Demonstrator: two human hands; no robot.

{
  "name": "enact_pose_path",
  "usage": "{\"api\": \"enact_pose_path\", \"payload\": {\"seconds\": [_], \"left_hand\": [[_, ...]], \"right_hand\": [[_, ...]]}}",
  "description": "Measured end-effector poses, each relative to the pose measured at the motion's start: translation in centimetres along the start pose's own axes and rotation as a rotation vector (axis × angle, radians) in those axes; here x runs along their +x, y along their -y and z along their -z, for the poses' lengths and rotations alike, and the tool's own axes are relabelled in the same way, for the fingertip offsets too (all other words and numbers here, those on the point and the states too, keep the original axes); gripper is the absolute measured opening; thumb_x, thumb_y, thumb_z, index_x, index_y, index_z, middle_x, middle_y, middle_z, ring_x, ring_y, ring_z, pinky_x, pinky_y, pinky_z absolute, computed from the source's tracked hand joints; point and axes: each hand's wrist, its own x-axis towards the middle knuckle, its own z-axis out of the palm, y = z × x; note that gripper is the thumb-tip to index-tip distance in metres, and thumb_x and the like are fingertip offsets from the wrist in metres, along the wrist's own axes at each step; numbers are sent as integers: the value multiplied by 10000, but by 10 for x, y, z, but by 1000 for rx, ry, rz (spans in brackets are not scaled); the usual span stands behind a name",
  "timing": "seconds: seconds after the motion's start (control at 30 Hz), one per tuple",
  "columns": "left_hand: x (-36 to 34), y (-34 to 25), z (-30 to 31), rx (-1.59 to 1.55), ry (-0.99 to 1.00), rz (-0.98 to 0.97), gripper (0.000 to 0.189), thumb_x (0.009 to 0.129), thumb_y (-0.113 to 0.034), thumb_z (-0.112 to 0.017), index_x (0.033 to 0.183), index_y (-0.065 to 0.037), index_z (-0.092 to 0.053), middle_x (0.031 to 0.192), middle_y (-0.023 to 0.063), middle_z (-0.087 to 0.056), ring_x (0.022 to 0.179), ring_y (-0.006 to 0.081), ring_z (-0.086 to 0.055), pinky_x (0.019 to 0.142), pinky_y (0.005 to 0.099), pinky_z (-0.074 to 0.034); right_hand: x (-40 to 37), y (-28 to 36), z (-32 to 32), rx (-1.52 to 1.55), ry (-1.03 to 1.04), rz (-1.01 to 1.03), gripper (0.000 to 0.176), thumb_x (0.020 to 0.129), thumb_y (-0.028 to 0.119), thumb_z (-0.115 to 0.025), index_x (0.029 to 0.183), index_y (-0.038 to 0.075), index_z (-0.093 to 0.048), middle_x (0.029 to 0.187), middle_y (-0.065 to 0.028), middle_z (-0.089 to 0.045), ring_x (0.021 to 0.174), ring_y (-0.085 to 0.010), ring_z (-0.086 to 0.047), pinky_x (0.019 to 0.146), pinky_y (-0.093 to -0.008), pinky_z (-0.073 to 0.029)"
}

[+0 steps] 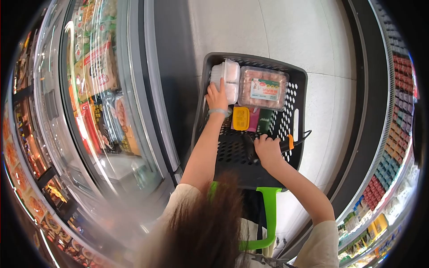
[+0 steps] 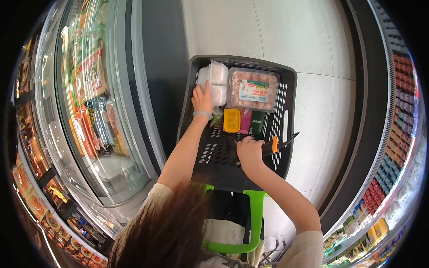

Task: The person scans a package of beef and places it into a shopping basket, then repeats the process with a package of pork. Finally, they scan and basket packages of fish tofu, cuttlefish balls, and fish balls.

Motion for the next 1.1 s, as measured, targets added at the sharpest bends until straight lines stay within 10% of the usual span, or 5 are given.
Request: {"api": "enact_pose_path", "payload": {"seconds": [0.37,0.47,0.63,0.8,1.1], "left_hand": [[-35,-1,13,28,-217,-83,346,763,-113,-459,1104,-55,-436,1109,191,-401,1008,341,-402,793,432,-367],[-55,-8,18,-118,-202,197,259,772,-143,-450,1000,-27,-491,977,178,-478,881,315,-468,702,423,-403],[-48,-4,2,-1236,235,1476,786,679,-699,-348,1158,-81,-431,1166,116,-444,984,251,-477,776,345,-388],[-28,22,-31,-1648,173,1136,1161,456,-781,-510,1329,-165,-54,1337,193,-69,1237,274,-91,955,543,-28],[3,28,-36,-1795,506,1019,1101,514,-668,-603,1325,-142,-76,1358,179,-49,1246,335,-64,969,522,-32]], "right_hand": [[-8,0,-2,69,56,10,407,551,127,-675,901,69,-476,851,-78,-485,741,-194,-548,663,-385,-420],[-11,0,1,112,99,16,410,548,121,-674,901,68,-473,848,-73,-487,745,-196,-550,663,-382,-428],[-12,-4,0,145,106,13,409,542,118,-674,895,68,-472,841,-69,-489,747,-196,-552,659,-364,-434],[-15,-10,0,164,104,-4,402,540,113,-672,886,67,-472,829,-69,-490,746,-197,-553,630,-352,-436],[-13,-17,2,198,165,22,419,536,121,-681,886,70,-457,814,-62,-489,744,-196,-553,609,-342,-436]]}}
